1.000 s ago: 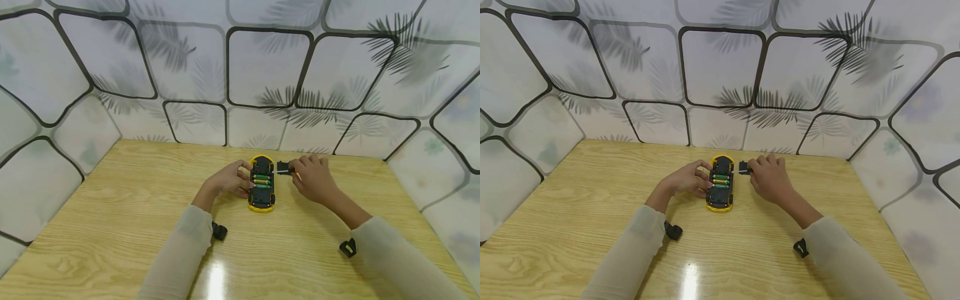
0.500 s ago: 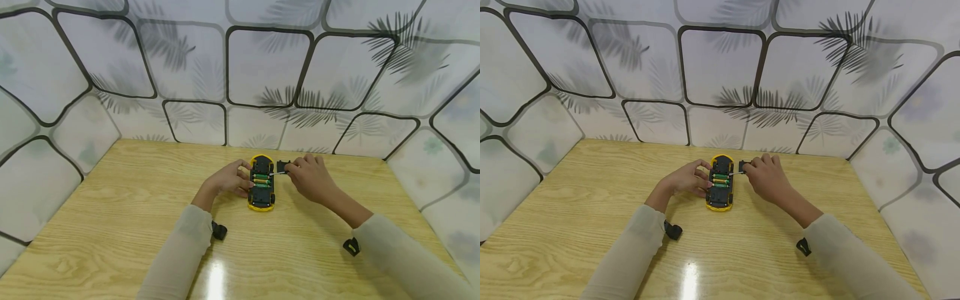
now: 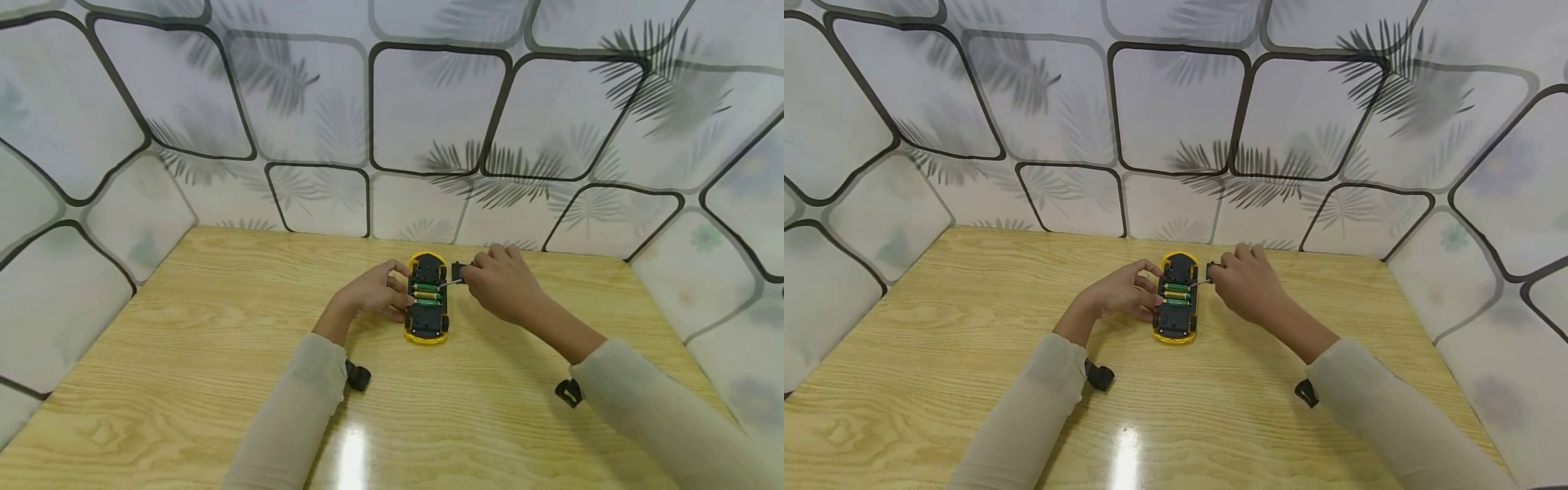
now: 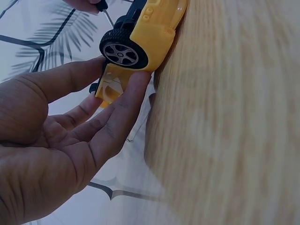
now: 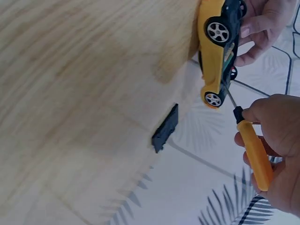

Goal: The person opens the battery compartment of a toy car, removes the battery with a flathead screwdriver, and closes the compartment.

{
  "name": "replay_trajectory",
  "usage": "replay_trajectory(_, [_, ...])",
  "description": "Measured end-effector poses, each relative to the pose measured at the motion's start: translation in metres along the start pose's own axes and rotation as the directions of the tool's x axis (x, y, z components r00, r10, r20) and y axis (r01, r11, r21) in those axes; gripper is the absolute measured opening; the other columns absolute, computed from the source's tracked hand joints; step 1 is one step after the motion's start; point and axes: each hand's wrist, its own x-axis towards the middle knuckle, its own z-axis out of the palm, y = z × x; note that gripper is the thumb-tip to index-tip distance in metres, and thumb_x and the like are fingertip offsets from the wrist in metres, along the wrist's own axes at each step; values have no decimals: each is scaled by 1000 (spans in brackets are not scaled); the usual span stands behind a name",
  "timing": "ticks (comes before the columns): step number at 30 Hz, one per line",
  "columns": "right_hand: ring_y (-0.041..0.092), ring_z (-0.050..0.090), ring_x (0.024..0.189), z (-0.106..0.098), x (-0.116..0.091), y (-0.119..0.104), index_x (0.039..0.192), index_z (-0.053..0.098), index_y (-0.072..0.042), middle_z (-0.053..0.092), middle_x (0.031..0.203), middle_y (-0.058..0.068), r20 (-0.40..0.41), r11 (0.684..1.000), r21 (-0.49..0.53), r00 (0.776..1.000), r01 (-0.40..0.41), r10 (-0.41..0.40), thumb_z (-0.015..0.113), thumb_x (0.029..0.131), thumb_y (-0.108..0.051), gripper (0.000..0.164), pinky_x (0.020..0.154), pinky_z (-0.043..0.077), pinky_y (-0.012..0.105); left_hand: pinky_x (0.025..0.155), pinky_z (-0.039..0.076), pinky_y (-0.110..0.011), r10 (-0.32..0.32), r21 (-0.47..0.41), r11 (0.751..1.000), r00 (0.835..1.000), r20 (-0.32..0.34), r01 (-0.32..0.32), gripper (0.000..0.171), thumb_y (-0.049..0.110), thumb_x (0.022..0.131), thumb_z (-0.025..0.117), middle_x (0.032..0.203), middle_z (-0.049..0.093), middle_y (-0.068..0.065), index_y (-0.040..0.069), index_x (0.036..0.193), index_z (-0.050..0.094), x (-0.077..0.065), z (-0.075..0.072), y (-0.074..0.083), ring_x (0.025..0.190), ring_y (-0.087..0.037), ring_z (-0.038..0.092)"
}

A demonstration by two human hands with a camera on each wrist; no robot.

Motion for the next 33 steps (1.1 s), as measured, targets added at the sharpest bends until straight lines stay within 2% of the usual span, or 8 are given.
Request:
replay_trajectory(4, [24,32,66,-6,9,-4,84,70,-14,55,74,6,82,999,-46,997,-10,14,75,94,-13,11,64,23,38,79,64,-45,-2,1,1000,1000,-2,2,50,-7,96,63,125,58,-23,10,138,43,-1,0,0,103,-32,69])
replay_trajectory(9, [26,40,69,-17,24,-10,86,72,-14,58,77,8,213,992,-126,977,-1,28,76,94,-20,11,65,29,40,79,64,-45,-5,-4,1000,1000,-1,5,51,-8,96,63,125,57,-23,10,139,42,0,0,0,104,-31,69])
replay_trajectory(16, [31,49,78,-32,46,-19,91,73,-14,62,84,9,378,988,-152,923,-19,75,69,99,-15,9,72,37,44,80,64,-45,-4,1,1000,1000,-3,4,50,-7,96,63,123,58,-23,10,139,43,1,1,0,100,-33,69])
replay_trajectory(19, [32,51,81,-34,53,-22,87,72,-14,63,85,9,410,986,-169,909,-6,76,71,98,-15,10,72,38,45,80,64,-45,-6,8,1000,1000,-4,6,49,-6,97,63,124,58,-23,11,138,43,1,1,1,100,-33,69])
replay_trajectory(24, [32,53,81,-35,59,-23,82,71,-15,64,84,6,422,981,-189,905,37,48,76,95,-19,14,74,41,47,80,64,-45,-9,6,1000,1000,-1,9,49,-7,97,63,125,57,-23,11,138,43,1,2,2,101,-32,69])
replay_trajectory(28, [32,54,81,-35,61,-19,86,72,-15,66,85,6,434,983,-177,901,53,30,79,92,-20,11,75,43,47,79,64,-45,-4,9,1000,1000,-6,4,49,-7,97,62,125,56,-22,11,138,43,0,2,3,100,-33,69])
replay_trajectory(33, [30,52,79,-35,62,-13,93,73,-15,68,88,5,472,990,-138,881,37,33,81,90,-18,9,73,42,46,79,64,-45,-3,10,1000,1000,-3,3,49,-7,97,62,125,56,-22,11,138,43,1,1,2,98,-34,68])
